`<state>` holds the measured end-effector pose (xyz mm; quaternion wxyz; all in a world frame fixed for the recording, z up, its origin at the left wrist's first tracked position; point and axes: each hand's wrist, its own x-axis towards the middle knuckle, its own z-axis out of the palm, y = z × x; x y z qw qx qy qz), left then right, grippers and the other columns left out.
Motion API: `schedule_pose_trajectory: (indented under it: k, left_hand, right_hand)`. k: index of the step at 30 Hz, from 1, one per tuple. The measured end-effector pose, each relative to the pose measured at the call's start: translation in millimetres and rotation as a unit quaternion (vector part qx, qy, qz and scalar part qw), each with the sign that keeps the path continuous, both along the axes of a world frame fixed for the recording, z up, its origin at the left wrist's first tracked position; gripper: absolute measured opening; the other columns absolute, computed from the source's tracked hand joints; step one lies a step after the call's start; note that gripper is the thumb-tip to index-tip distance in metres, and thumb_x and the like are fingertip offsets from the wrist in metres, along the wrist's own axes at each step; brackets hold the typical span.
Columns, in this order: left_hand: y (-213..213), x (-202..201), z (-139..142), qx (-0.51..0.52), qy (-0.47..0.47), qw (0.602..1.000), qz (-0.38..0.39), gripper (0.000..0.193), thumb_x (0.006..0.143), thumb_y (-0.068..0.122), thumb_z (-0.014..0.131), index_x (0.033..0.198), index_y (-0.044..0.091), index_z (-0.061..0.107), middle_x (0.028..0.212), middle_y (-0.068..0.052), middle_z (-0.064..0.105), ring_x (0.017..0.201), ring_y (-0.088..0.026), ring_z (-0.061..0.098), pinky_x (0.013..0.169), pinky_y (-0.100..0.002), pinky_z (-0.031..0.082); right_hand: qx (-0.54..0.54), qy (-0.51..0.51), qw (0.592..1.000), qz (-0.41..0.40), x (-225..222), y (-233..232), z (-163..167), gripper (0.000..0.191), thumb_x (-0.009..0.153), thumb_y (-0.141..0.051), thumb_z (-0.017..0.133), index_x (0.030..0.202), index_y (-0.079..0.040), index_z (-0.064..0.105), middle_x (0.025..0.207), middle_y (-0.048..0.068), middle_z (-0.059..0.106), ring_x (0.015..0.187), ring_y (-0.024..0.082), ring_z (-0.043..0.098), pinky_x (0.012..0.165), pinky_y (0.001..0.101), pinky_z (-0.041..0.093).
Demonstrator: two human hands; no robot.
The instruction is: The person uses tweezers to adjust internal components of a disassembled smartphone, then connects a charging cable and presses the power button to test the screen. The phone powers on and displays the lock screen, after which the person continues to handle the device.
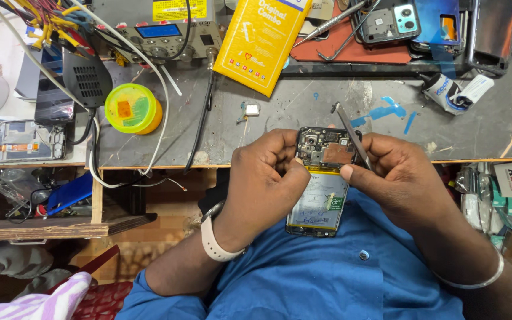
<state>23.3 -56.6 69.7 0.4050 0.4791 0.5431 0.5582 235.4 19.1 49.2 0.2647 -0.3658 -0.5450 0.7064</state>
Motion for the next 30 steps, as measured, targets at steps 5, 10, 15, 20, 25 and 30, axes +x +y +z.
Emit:
schedule_pose_trajectory:
  k: [5,10,15,20,25,30]
  left_hand:
    - [-4,2,11,0.004,0.036,0.999,0.008,0.025,0.084,-0.006,0.059,0.107,-0.004,0.07,0.067,0.001,0.065,0.057,0.002,0.049,0.049,-0.018,0.039]
    - [-6,3,13,0.011,0.027,1.0,0.006,0.026,0.085,-0.005,0.06,0.109,-0.005,0.069,0.067,0.002,0.065,0.057,0.003,0.05,0.049,-0.018,0.041]
    - [8,1,10,0.017,0.022,1.0,0.002,0.023,0.088,-0.004,0.06,0.109,-0.007,0.07,0.071,-0.001,0.065,0.061,0.001,0.049,0.052,-0.018,0.04]
    - [42,-9,6,-0.004,-0.108,0.994,-0.02,0.03,0.086,-0.006,0.055,0.112,-0.008,0.069,0.085,-0.004,0.074,0.067,-0.001,0.063,0.058,-0.019,0.051]
    - [56,-6,-4,0.026,-0.112,0.993,-0.012,0.031,0.088,-0.007,0.054,0.116,-0.01,0.067,0.093,-0.008,0.076,0.076,-0.005,0.066,0.067,-0.02,0.054]
    - [67,-2,-17,0.037,-0.15,0.987,-0.04,0.031,0.092,-0.006,0.055,0.122,-0.011,0.063,0.106,-0.011,0.075,0.092,-0.009,0.071,0.083,-0.024,0.058]
  right_hand:
    - [0.006,-0.007,1.0,-0.01,0,0,-3,0.026,0.088,-0.001,0.07,0.113,0.006,0.068,0.101,0.008,0.074,0.088,0.01,0.067,0.079,0.0245,0.055]
    - [0.024,-0.041,0.999,-0.025,-5,-3,2,0.025,0.091,0.0,0.068,0.115,0.007,0.069,0.095,0.008,0.072,0.08,0.009,0.061,0.07,0.0228,0.048]
    - [0.044,-0.009,0.998,-0.036,-20,8,12,0.029,0.087,-0.002,0.061,0.115,0.004,0.066,0.098,0.002,0.073,0.085,0.004,0.066,0.077,0.0195,0.053]
    - [0.031,-0.058,0.997,-0.033,-27,41,25,0.026,0.092,-0.008,0.066,0.115,0.004,0.069,0.083,0.0,0.064,0.065,0.005,0.049,0.056,0.0218,0.039]
    - [0.056,-0.058,0.996,-0.035,-27,56,24,0.026,0.088,-0.007,0.066,0.112,0.002,0.07,0.083,-0.001,0.066,0.064,0.004,0.052,0.056,0.0208,0.042]
    - [0.049,-0.022,0.998,-0.038,-27,70,19,0.027,0.088,-0.003,0.063,0.113,0.004,0.072,0.09,0.004,0.07,0.071,0.007,0.057,0.063,0.0228,0.045]
